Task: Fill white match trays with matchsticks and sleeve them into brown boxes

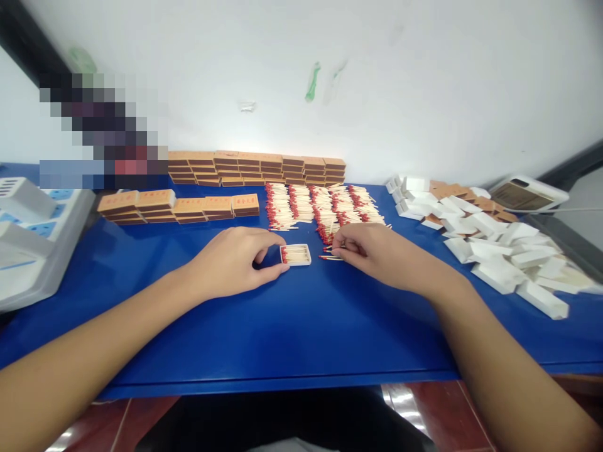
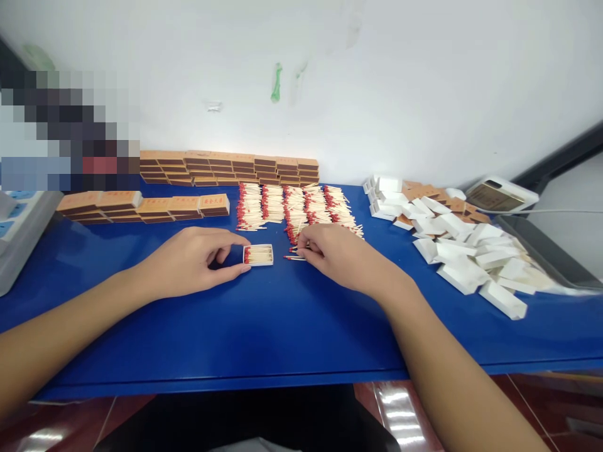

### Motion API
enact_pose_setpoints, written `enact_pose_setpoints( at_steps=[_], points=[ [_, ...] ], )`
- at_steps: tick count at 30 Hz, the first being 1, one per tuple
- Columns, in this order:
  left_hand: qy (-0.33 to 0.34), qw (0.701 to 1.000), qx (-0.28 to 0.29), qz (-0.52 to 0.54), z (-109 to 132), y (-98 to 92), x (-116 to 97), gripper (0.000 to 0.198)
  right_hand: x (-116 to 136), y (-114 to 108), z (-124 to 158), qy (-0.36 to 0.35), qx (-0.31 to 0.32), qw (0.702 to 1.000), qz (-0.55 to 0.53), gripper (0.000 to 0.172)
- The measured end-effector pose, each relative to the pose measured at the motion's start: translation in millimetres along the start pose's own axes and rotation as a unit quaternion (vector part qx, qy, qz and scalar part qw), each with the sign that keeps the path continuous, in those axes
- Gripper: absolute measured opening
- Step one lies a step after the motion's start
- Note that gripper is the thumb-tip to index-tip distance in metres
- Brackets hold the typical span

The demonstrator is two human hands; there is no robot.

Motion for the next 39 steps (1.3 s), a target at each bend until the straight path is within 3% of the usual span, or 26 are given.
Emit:
enact_pose_setpoints(
  at_steps=[18, 28, 39],
  points=[
    [-0.003, 1.0, 0.0, 0.005, 0, 0.1, 0, 0.036, 8, -5, 1, -0.011, -0.024, 1.0, -0.011, 0.019],
    [-0.003, 1.0, 0.005, 0.004, 0, 0.5, 1, 0.036, 11, -2, 2, -0.016, 0.032, 0.999, -0.012, 0.02],
    [-0.007, 1.0, 0.01, 0.003, -1, 0.1, 0, 0.037, 15, -1, 0, -0.025, -0.011, 1.0, 0.009, 0.014]
  ],
)
Point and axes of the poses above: each hand's wrist, its own z-axis away from the middle knuckle, its own y-axis out of the palm, x = y × z, the point moved 5 cm from there along -z, towards the middle knuckle, and after that the axes turned 7 degrees about -y, right-handed, at the moved point
